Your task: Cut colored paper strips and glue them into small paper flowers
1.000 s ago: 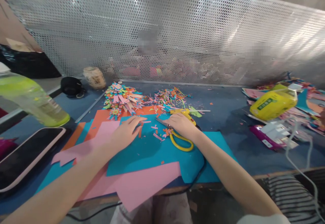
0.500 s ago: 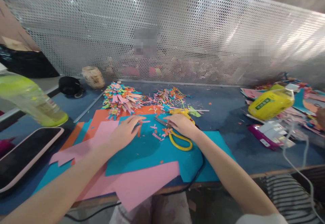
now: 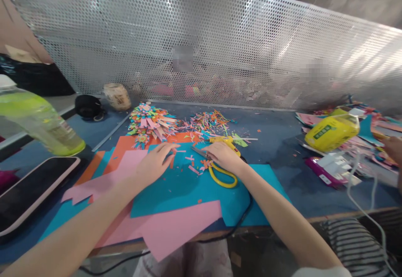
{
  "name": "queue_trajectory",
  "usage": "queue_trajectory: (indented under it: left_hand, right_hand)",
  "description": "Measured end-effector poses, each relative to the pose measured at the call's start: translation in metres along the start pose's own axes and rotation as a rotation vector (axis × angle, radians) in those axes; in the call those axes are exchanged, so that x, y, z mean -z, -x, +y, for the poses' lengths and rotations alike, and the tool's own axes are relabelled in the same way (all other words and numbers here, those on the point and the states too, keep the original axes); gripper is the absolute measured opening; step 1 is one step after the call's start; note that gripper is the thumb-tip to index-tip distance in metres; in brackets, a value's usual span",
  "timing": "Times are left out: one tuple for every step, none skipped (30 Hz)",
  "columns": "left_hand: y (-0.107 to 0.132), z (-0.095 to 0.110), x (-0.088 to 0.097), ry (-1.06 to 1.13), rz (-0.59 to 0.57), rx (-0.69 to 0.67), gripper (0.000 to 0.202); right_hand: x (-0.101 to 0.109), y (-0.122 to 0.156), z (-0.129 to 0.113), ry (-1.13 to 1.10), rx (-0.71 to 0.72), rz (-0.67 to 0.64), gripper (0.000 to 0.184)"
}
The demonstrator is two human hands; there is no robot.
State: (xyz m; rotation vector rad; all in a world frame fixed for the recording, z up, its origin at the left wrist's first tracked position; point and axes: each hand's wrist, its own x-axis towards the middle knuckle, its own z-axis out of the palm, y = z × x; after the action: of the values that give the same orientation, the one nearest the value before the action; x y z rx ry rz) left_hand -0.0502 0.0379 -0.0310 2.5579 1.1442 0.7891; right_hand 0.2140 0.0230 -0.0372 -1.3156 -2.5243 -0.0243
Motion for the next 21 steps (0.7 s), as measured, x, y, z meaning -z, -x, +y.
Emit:
queue_trajectory:
  left_hand:
    - [0.000,0.000,0.000,0.001,0.008,0.000,0.029]
    - [0.000,0.000,0.000,0.001,0.013,0.002,0.028]
    - [0.000,0.000,0.000,0.001,0.015,0.004,0.028]
    - [0.000,0.000,0.000,0.002,0.016,0.006,0.028]
    - [0.000,-0.001,0.000,0.002,0.015,0.007,0.028]
    - [0.000,-0.001,-0.001,0.002,0.010,0.006,0.028]
    - [0.000,-0.002,-0.001,0.001,0.002,0.005,0.028]
    - [0.000,-0.002,-0.002,-0.003,-0.008,0.005,0.028]
    - [0.001,-0.003,-0.002,-0.009,-0.016,0.008,0.028]
    - [0.001,-0.004,-0.003,-0.016,-0.024,0.013,0.028]
    - [0.001,-0.004,-0.004,-0.025,-0.030,0.018,0.029]
    - [0.001,-0.004,-0.005,-0.032,-0.035,0.022,0.029]
    - [0.001,-0.004,-0.006,-0.036,-0.041,0.023,0.029]
    - [0.001,-0.004,-0.006,-0.037,-0.046,0.021,0.029]
    - [0.001,-0.003,-0.007,-0.034,-0.052,0.019,0.029]
    - [0.001,-0.002,-0.007,-0.031,-0.057,0.017,0.029]
    - [0.000,-0.002,-0.007,-0.029,-0.057,0.015,0.029]
    - [0.000,-0.001,-0.006,-0.027,-0.055,0.014,0.028]
    - [0.000,-0.001,-0.006,-0.024,-0.053,0.012,0.028]
    - [0.000,-0.001,-0.006,-0.021,-0.053,0.010,0.028]
    - [0.000,-0.002,-0.006,-0.016,-0.055,0.008,0.028]
  right_hand:
    - [0.000,0.000,0.000,-0.013,-0.001,0.000,0.024]
    - [0.000,0.000,0.000,-0.029,-0.004,0.003,0.024]
    - [0.000,0.000,-0.001,-0.049,-0.007,0.007,0.024]
    - [0.000,0.000,-0.001,-0.071,-0.011,0.009,0.024]
    - [0.001,0.000,-0.001,-0.092,-0.017,0.011,0.024]
    - [0.001,0.000,-0.001,-0.113,-0.024,0.015,0.025]
    - [0.002,0.000,-0.002,-0.134,-0.031,0.018,0.026]
    - [0.003,0.001,-0.002,-0.154,-0.038,0.021,0.027]
    - [0.004,0.001,-0.002,-0.174,-0.044,0.022,0.028]
    - [0.004,0.001,-0.002,-0.194,-0.051,0.025,0.029]
    - [0.005,0.001,-0.002,-0.213,-0.056,0.028,0.030]
    - [0.005,0.002,-0.001,-0.227,-0.062,0.033,0.031]
    - [0.005,0.002,0.000,-0.234,-0.067,0.042,0.032]
    - [0.005,0.003,0.000,-0.234,-0.074,0.055,0.033]
    - [0.004,0.003,0.001,-0.229,-0.079,0.071,0.033]
    - [0.004,0.004,0.002,-0.223,-0.083,0.088,0.033]
    - [0.004,0.006,0.002,-0.217,-0.085,0.106,0.033]
    - [0.004,0.007,0.002,-0.215,-0.085,0.125,0.032]
    - [0.005,0.008,0.003,-0.218,-0.084,0.142,0.032]
    - [0.006,0.010,0.003,-0.223,-0.083,0.157,0.033]
    - [0.007,0.011,0.004,-0.229,-0.082,0.169,0.033]
